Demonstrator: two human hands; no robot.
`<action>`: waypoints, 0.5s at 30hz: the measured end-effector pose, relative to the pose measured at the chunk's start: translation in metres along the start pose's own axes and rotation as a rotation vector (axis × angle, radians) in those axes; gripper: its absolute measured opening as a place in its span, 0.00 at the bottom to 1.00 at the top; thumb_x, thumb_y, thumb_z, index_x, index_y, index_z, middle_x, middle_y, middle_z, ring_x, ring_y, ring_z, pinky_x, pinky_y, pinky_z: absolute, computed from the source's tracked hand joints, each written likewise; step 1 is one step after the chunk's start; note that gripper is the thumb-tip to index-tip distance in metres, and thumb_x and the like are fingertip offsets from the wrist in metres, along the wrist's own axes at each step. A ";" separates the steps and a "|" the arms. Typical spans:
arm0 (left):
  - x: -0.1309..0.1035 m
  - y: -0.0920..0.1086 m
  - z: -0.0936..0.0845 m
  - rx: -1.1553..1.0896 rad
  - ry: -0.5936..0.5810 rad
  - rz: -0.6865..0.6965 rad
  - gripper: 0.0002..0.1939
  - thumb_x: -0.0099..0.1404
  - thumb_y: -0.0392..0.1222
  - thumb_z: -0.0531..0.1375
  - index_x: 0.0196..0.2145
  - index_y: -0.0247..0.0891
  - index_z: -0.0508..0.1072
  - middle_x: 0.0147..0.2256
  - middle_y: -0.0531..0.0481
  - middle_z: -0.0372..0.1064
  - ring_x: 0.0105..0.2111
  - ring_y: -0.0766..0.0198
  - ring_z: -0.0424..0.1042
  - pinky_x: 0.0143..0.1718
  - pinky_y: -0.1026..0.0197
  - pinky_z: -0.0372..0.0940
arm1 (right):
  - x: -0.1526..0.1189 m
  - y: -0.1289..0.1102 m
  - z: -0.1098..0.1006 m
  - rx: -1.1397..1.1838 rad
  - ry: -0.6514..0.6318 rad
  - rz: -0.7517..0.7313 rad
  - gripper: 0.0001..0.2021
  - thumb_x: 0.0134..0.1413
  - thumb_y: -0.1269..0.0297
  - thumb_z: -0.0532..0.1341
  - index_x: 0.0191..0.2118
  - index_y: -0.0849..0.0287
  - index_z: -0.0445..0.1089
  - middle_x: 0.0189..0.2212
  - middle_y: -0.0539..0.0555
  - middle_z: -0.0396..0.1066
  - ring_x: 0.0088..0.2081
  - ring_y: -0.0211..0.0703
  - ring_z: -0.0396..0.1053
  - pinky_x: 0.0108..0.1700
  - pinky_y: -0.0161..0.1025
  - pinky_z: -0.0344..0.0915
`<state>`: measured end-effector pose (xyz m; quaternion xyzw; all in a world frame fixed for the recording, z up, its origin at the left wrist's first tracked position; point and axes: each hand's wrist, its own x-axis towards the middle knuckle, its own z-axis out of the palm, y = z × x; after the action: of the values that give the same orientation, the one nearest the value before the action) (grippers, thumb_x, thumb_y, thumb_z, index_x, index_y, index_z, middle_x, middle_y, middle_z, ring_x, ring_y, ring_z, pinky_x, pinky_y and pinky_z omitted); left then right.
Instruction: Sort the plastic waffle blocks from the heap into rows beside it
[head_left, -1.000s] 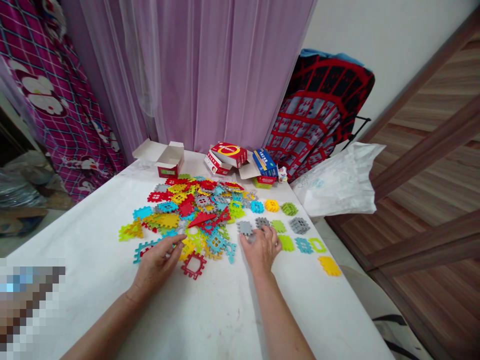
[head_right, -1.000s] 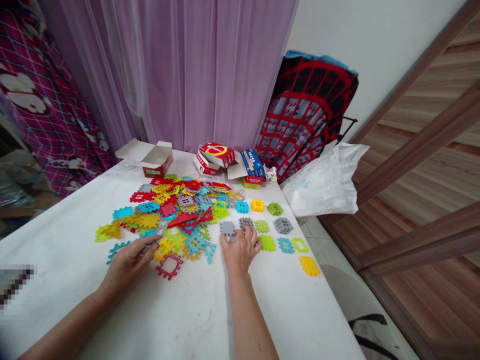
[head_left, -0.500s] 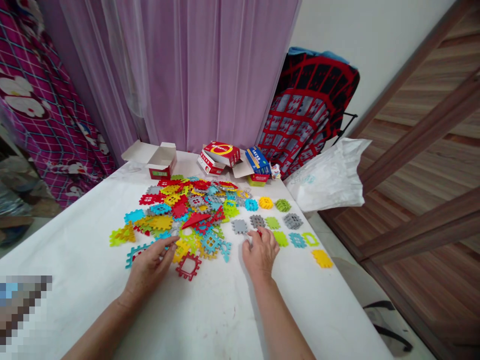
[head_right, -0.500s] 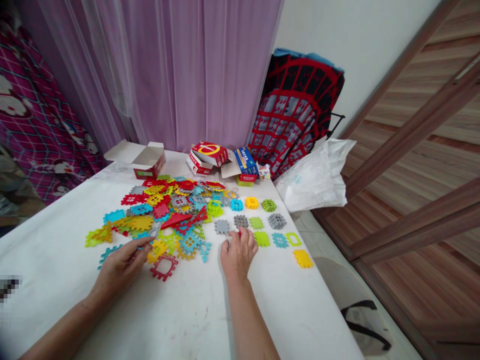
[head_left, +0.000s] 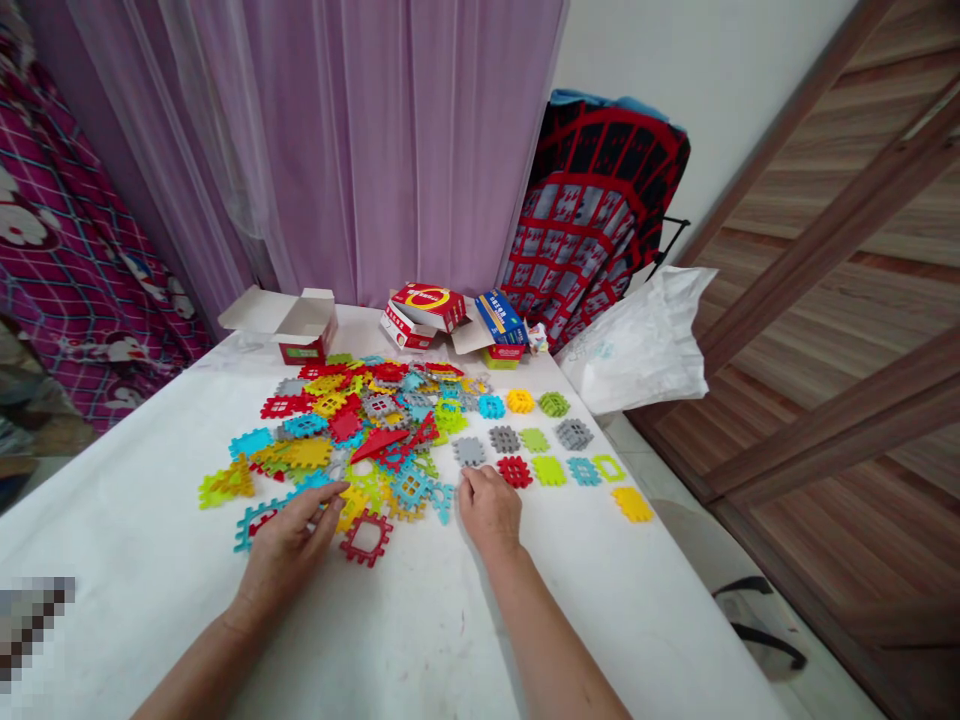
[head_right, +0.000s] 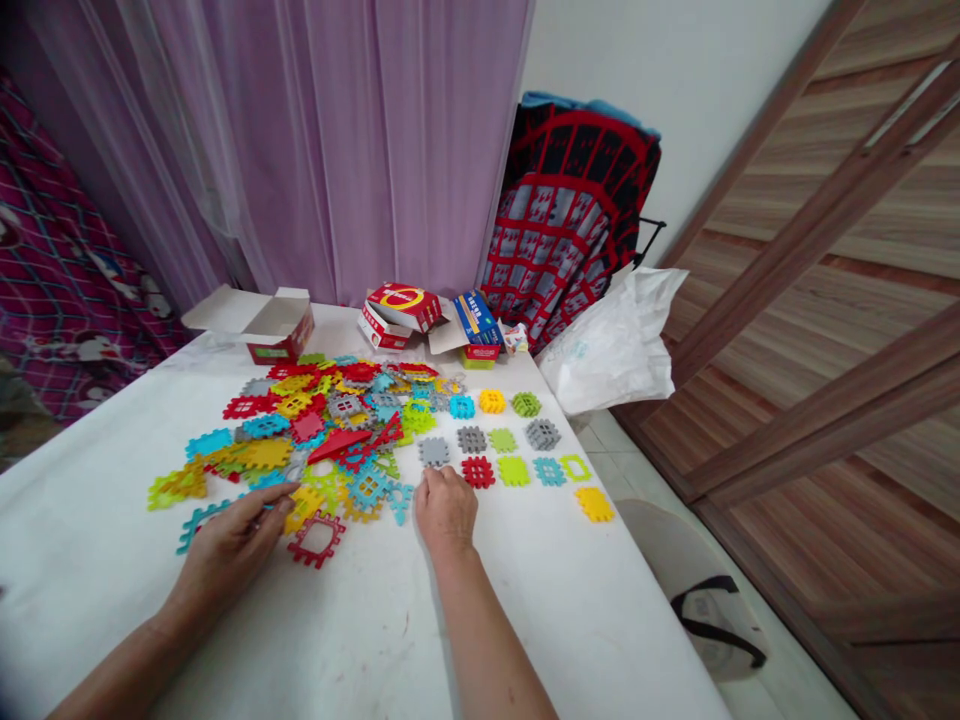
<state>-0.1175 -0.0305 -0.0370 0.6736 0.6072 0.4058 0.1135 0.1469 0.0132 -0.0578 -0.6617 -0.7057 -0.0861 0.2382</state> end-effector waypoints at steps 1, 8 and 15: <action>0.000 0.000 0.000 -0.006 0.001 0.000 0.18 0.64 0.54 0.53 0.40 0.42 0.77 0.25 0.54 0.75 0.20 0.66 0.69 0.21 0.66 0.64 | 0.001 -0.001 0.000 -0.002 -0.005 0.003 0.11 0.57 0.69 0.56 0.34 0.53 0.77 0.29 0.51 0.73 0.31 0.41 0.68 0.34 0.35 0.56; 0.001 0.004 -0.001 -0.009 0.020 0.006 0.17 0.64 0.53 0.54 0.39 0.42 0.77 0.23 0.54 0.73 0.20 0.66 0.70 0.22 0.66 0.65 | 0.006 -0.004 -0.001 -0.021 -0.057 0.030 0.12 0.58 0.69 0.55 0.35 0.52 0.77 0.31 0.51 0.74 0.32 0.41 0.70 0.33 0.35 0.57; 0.001 0.006 -0.003 -0.001 0.020 -0.002 0.17 0.64 0.53 0.53 0.39 0.41 0.77 0.21 0.56 0.71 0.18 0.67 0.68 0.21 0.66 0.63 | 0.008 -0.006 -0.003 -0.020 -0.087 0.049 0.11 0.58 0.69 0.56 0.35 0.53 0.77 0.31 0.52 0.74 0.33 0.40 0.70 0.34 0.35 0.57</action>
<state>-0.1151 -0.0317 -0.0306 0.6685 0.6090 0.4130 0.1082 0.1415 0.0179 -0.0504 -0.6842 -0.6981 -0.0586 0.2026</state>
